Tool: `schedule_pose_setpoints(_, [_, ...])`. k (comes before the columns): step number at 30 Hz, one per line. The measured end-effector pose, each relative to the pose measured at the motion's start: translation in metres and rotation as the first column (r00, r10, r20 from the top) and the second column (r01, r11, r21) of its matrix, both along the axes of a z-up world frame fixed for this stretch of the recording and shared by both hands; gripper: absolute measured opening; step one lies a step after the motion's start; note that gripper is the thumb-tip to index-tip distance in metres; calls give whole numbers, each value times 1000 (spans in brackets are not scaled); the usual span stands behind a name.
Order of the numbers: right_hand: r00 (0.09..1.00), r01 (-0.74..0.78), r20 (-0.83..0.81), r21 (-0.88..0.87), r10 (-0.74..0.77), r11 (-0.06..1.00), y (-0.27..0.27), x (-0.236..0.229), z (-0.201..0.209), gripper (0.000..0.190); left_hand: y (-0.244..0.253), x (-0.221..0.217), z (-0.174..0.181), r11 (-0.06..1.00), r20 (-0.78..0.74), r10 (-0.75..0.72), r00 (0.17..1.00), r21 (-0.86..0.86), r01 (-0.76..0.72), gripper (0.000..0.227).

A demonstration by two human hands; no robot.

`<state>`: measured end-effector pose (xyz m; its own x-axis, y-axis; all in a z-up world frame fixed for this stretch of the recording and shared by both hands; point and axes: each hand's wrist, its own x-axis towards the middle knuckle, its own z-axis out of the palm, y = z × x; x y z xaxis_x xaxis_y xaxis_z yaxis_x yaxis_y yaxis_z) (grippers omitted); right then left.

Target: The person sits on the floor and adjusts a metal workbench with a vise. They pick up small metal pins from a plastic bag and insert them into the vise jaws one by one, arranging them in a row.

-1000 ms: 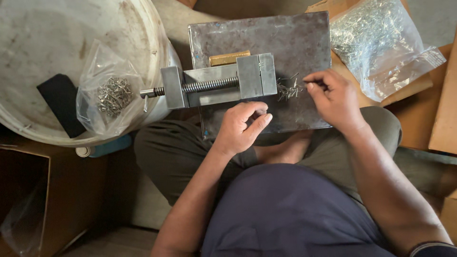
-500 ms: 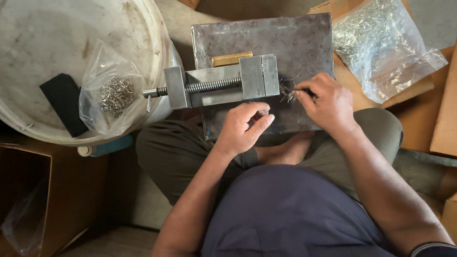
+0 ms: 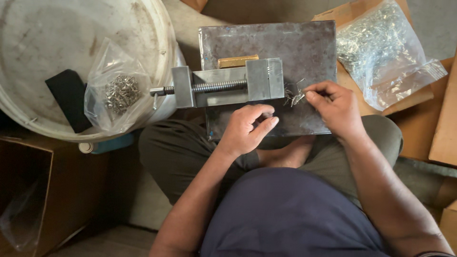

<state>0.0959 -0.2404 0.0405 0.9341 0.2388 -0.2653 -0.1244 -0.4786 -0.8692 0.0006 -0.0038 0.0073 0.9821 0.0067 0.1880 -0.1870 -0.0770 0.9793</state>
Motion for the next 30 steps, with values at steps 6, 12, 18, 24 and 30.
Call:
schedule_pose_setpoints(6, [981,-127,154,42,119,991,4,-16,-9,11,0,-2,-6,999,34,18,999,42,-20,26])
schedule_pose_setpoints(12, [979,-170,138,152,150,974,19,-29,-5,9,3,-1,-4,997,18,21,1000,72,-22,30])
schedule_pose_setpoints(18, [766,-320,447,-359,462,877,35,-39,19,17,5,-3,-2,1000,18,5,1000,30,-5,31])
schedule_pose_setpoints(24, [651,-361,551,-380,522,852,50,-43,35,30,5,-2,0,997,33,-38,999,75,36,24])
schedule_pose_setpoints(30, [593,-421,557,-401,581,814,51,-38,46,38,5,-1,-5,992,75,-85,994,96,78,21])
